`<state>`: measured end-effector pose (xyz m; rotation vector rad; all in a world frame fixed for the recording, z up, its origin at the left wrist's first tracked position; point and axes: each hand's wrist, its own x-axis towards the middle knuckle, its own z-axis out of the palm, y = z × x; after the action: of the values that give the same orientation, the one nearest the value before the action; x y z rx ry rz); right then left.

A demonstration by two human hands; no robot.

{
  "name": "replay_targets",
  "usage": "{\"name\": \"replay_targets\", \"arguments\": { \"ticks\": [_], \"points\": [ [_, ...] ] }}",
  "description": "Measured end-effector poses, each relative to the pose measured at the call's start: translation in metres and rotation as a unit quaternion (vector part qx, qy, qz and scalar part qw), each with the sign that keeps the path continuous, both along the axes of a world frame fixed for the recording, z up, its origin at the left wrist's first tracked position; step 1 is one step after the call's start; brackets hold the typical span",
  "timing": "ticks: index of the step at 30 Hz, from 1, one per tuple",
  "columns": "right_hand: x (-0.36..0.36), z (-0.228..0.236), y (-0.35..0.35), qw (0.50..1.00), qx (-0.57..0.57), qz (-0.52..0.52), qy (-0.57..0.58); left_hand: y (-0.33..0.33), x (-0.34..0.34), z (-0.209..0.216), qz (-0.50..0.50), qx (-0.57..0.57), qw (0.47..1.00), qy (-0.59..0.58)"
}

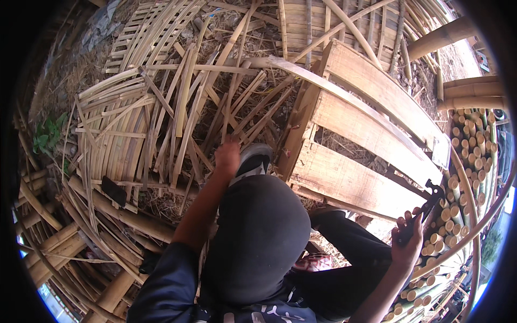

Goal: The person assembles a wooden crate by hand, positioning a thin wooden slat across the frame and hammering a nail into the wood to secure it.

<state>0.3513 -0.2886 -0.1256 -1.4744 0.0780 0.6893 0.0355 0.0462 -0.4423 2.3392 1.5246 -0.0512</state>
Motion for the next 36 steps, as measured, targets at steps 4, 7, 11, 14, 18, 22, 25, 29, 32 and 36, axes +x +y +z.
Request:
{"name": "replay_targets", "arguments": {
  "ticks": [4,7,11,14,18,22,25,29,32,36],
  "points": [
    [-0.001,0.002,0.001,1.000,0.008,0.001,0.001,0.012,0.000,0.034,0.013,-0.007,0.990,-0.138],
    [0.003,0.006,-0.007,0.999,0.033,0.023,0.014,0.021,0.001,0.086,0.095,-0.059,0.923,-0.369],
    [0.003,0.007,-0.007,0.997,0.064,0.031,0.026,0.054,-0.024,0.137,0.155,-0.099,0.790,-0.585],
    [0.005,0.009,-0.013,0.995,0.088,0.039,0.027,0.076,-0.035,0.178,0.218,-0.175,0.692,-0.666],
    [0.002,0.014,-0.016,0.992,0.105,0.056,0.029,0.119,-0.054,0.233,0.232,-0.204,0.613,-0.727],
    [-0.007,0.024,-0.014,0.995,0.095,0.024,0.024,0.153,-0.055,0.302,0.241,-0.285,0.533,-0.759],
    [-0.005,0.026,-0.023,0.990,0.132,0.045,0.025,0.156,-0.053,0.345,0.217,-0.364,0.423,-0.801],
    [-0.010,0.031,-0.027,0.981,0.184,0.058,0.024,0.152,-0.058,0.371,0.106,-0.607,0.212,-0.759],
    [-0.019,0.039,-0.022,0.985,0.168,0.033,0.018,0.128,-0.053,0.388,0.040,-0.566,0.355,-0.743],
    [-0.019,0.041,-0.023,0.984,0.168,0.031,0.047,0.089,-0.054,0.404,-0.020,-0.522,0.461,-0.717]
  ]
}}
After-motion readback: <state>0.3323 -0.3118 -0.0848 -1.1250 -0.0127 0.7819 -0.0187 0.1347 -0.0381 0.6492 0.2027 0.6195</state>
